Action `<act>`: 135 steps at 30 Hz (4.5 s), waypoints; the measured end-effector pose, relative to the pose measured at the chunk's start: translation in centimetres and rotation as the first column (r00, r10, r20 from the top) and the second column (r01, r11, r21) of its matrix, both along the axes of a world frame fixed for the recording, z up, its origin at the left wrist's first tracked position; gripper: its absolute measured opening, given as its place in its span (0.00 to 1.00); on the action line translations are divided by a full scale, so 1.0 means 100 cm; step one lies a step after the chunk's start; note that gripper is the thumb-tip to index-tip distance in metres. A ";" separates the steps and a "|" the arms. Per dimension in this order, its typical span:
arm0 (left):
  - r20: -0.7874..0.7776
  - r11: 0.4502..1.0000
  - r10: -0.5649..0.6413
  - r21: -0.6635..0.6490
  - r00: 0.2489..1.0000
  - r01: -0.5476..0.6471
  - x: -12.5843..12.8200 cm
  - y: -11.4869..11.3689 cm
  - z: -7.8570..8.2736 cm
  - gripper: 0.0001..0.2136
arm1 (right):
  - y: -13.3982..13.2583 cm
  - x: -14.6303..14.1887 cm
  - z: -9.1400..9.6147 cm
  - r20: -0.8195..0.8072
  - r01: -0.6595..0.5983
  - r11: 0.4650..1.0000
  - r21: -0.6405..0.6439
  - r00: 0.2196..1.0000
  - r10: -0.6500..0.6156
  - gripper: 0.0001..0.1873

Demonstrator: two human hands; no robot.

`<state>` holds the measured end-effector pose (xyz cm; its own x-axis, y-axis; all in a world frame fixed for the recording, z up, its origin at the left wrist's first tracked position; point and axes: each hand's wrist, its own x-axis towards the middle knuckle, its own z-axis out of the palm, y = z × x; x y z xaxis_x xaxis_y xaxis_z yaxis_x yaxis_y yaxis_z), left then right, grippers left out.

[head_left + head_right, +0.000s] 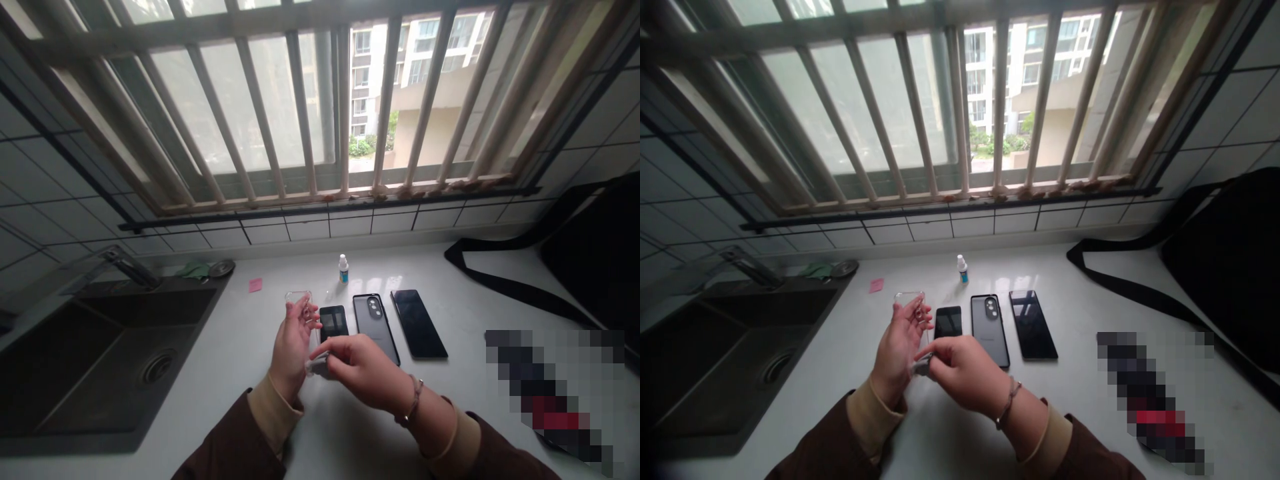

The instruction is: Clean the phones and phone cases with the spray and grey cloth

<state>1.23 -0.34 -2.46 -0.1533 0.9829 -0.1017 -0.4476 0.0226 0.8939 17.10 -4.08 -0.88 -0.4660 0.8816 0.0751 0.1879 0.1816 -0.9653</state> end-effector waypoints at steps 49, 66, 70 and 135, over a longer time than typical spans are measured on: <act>0.230 0.600 -0.754 -0.139 0.615 0.788 0.004 -0.028 0.030 0.22 | 0.029 0.042 0.005 -0.321 0.604 0.795 -0.048 0.745 -0.585 0.19; 0.319 0.802 -0.521 -0.136 0.792 0.582 -0.003 -0.015 0.036 0.22 | 0.026 0.033 -0.006 -0.155 0.503 0.852 0.143 0.862 -0.483 0.16; 0.231 0.841 -0.449 -0.215 0.863 0.496 0.003 -0.015 0.033 0.16 | 0.026 0.030 -0.011 -0.158 0.526 0.828 0.194 0.850 -0.502 0.17; -0.090 0.726 -0.687 -0.086 0.721 0.682 -0.002 -0.019 0.019 0.28 | 0.035 0.024 -0.017 -0.386 0.479 0.812 -0.333 0.717 -0.581 0.16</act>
